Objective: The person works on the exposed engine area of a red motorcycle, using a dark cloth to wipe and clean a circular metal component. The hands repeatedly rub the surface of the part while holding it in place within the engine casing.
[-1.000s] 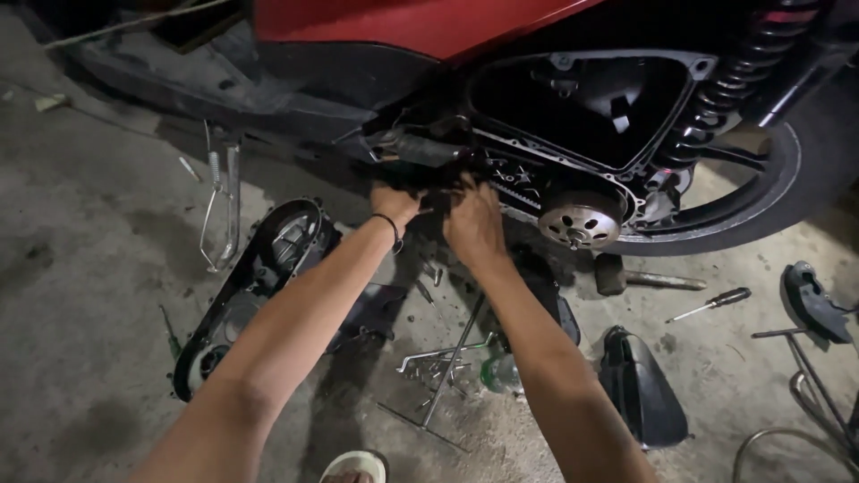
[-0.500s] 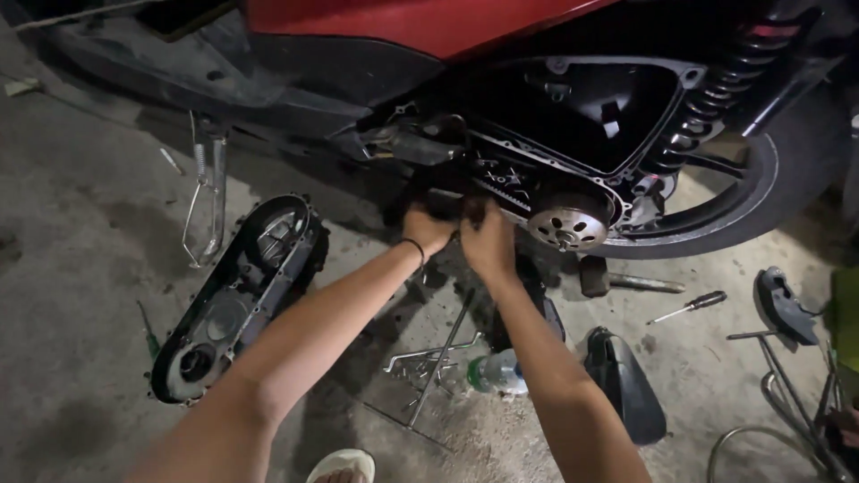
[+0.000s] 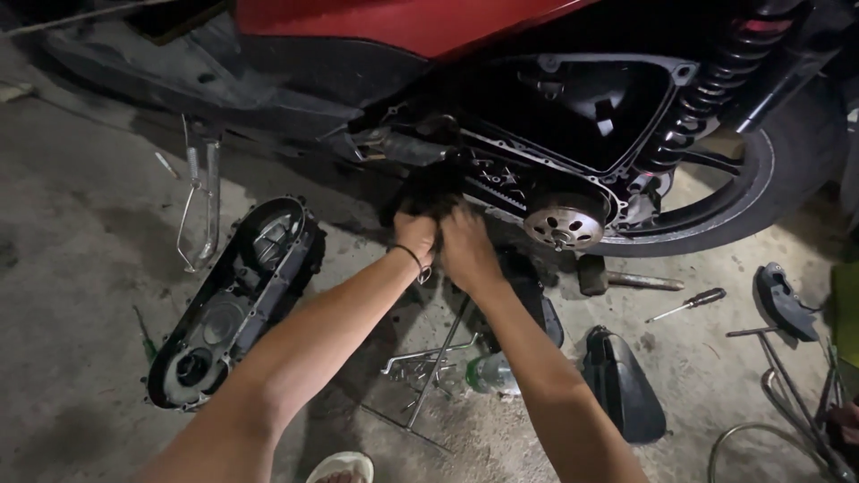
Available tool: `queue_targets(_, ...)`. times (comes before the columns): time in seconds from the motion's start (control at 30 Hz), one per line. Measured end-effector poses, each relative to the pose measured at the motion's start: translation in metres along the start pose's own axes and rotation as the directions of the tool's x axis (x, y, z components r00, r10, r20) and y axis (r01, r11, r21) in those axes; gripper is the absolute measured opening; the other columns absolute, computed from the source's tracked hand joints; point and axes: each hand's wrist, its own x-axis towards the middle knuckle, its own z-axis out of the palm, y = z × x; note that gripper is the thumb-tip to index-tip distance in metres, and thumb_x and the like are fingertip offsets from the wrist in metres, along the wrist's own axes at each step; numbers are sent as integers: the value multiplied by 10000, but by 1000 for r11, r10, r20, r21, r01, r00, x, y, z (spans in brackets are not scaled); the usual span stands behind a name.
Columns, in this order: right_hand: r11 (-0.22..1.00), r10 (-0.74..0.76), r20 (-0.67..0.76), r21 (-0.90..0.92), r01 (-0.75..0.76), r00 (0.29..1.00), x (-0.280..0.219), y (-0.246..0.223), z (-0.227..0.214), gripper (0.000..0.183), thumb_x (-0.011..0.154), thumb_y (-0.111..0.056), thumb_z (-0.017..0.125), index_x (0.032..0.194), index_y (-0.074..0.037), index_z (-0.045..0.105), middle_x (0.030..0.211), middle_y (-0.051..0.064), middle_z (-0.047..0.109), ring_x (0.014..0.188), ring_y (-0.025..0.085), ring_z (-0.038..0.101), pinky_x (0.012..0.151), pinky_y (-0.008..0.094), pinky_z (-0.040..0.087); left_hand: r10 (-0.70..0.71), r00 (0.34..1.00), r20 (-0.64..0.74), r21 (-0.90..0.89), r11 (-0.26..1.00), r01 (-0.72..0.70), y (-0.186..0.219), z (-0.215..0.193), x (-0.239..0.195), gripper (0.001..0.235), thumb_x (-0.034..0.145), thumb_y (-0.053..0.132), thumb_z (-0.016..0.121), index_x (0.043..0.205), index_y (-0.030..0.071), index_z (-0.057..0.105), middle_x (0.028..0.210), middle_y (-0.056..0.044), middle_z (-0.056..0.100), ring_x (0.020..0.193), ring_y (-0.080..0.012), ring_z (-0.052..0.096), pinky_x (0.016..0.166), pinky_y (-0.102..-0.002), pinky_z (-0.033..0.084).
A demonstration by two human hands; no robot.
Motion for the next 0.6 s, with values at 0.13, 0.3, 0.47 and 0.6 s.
queue_targets(0.13, 980, 25, 95, -200, -6, 995, 13, 28, 34, 359, 889, -77, 579, 1235, 6, 626, 1380, 260, 545, 1333, 392, 508, 1094, 546, 397, -57, 998, 12, 23, 998, 56, -64, 3, 54, 400, 770, 259, 722, 1110, 49, 733, 952, -171, 746, 872, -310, 735, 723, -415, 586)
queue_targets(0.3, 955, 85, 52, -290, -66, 995, 24, 21, 32, 255, 902, -127, 581, 1122, -83, 702, 1170, 149, 645, 1159, 333, 624, 1038, 545, 418, -81, 996, 44, -101, 991, 85, -81, -8, 77, 310, 796, 261, 686, 977, 10, 707, 698, -147, 654, 548, -275, 640, 480, -370, 453)
queue_targets(0.47, 990, -67, 93, -118, 78, 993, 42, 32, 57, 408, 876, -217, 639, 1266, -100, 660, 1267, 123, 687, 1299, 320, 566, 1095, 574, 362, -39, 998, 51, -182, 982, 48, -54, -15, 57, 181, 841, 103, 582, 980, 25, 668, 547, -84, 558, 346, -190, 483, 323, -261, 306)
queue_targets(0.6, 987, 26, 11, -160, -24, 1000, 41, 9, 40, 313, 918, -140, 486, 1094, -56, 731, 1094, 151, 729, 1177, 347, 638, 1036, 532, 396, -50, 999, 16, -214, 976, 52, -33, -18, 31, 278, 815, 60, 624, 1066, -36, 694, 680, -139, 599, 459, -215, 527, 418, -298, 392)
